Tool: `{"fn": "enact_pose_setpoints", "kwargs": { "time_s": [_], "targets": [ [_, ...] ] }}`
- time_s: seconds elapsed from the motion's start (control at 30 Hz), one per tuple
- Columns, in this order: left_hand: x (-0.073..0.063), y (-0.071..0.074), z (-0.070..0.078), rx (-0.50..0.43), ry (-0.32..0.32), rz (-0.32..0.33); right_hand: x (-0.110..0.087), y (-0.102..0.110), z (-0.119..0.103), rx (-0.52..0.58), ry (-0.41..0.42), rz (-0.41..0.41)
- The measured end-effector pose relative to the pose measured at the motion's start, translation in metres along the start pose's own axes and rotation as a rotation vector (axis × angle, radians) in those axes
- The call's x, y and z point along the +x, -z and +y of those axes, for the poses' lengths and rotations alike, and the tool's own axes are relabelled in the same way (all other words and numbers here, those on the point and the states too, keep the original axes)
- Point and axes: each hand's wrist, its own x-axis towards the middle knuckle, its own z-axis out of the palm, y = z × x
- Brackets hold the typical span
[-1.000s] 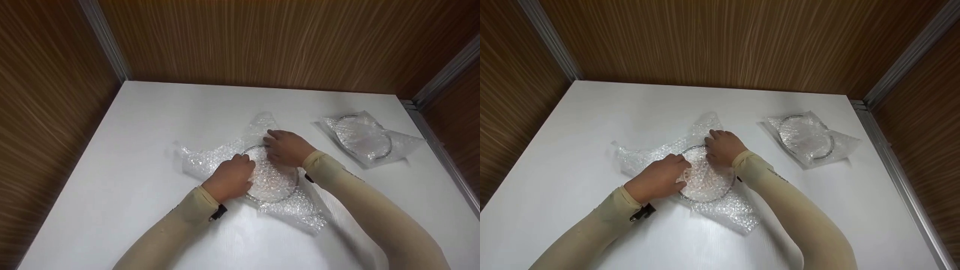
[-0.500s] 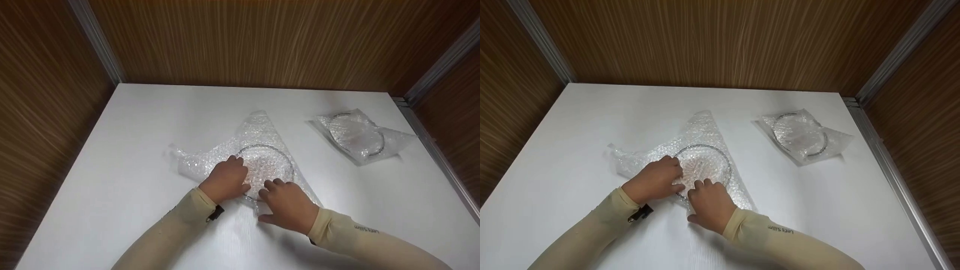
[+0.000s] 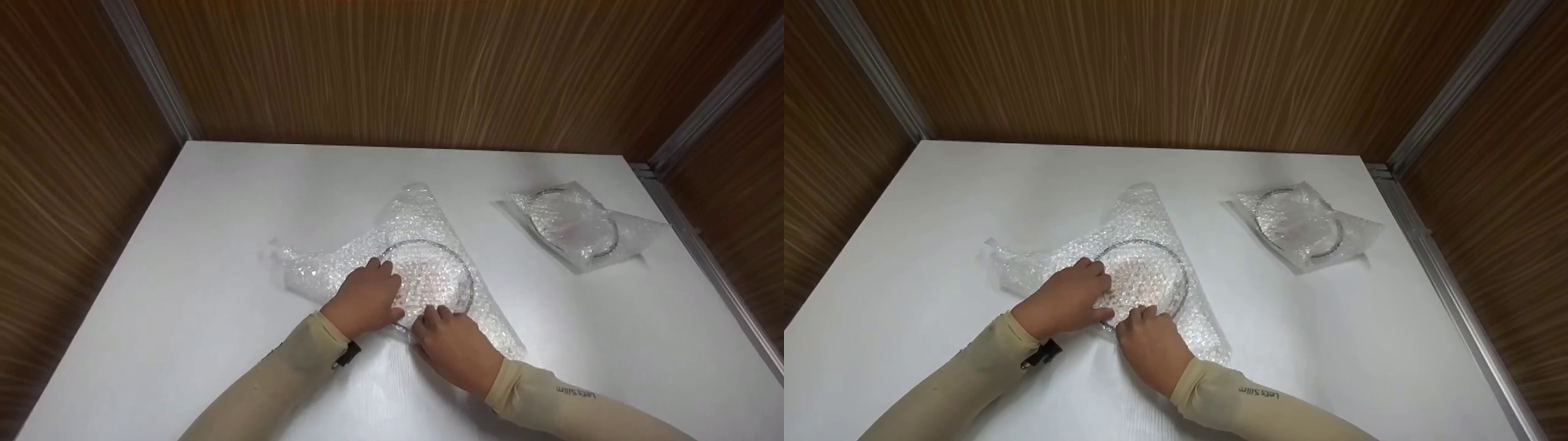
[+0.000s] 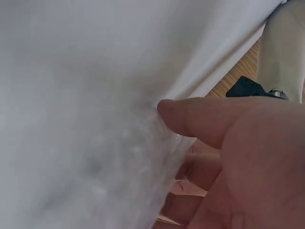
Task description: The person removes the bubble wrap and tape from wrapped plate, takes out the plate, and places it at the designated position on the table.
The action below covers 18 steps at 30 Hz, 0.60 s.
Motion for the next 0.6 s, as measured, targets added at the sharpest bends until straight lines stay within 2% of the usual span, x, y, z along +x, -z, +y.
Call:
{"fn": "enact_pose_setpoints", "kwargs": {
  "time_s": [0.27,0.5,0.6],
  "targets": [
    [0.0001,-0.0014,0.0013,-0.002,-0.009,0.019,0.0009,0.0041,0.0030,0.073,-0.004,-0.011],
    [-0.0004,-0.0006,0.0015,-0.012,-0.006,0.018,-0.0012,0.0041,0.0045,-0.027,0.058,0.028],
    [-0.0004,-0.0001,0.0010,-0.007,-0.010,0.012,-0.0014,0.0040,0.0068,0.049,0.034,0.029]
  ]
}}
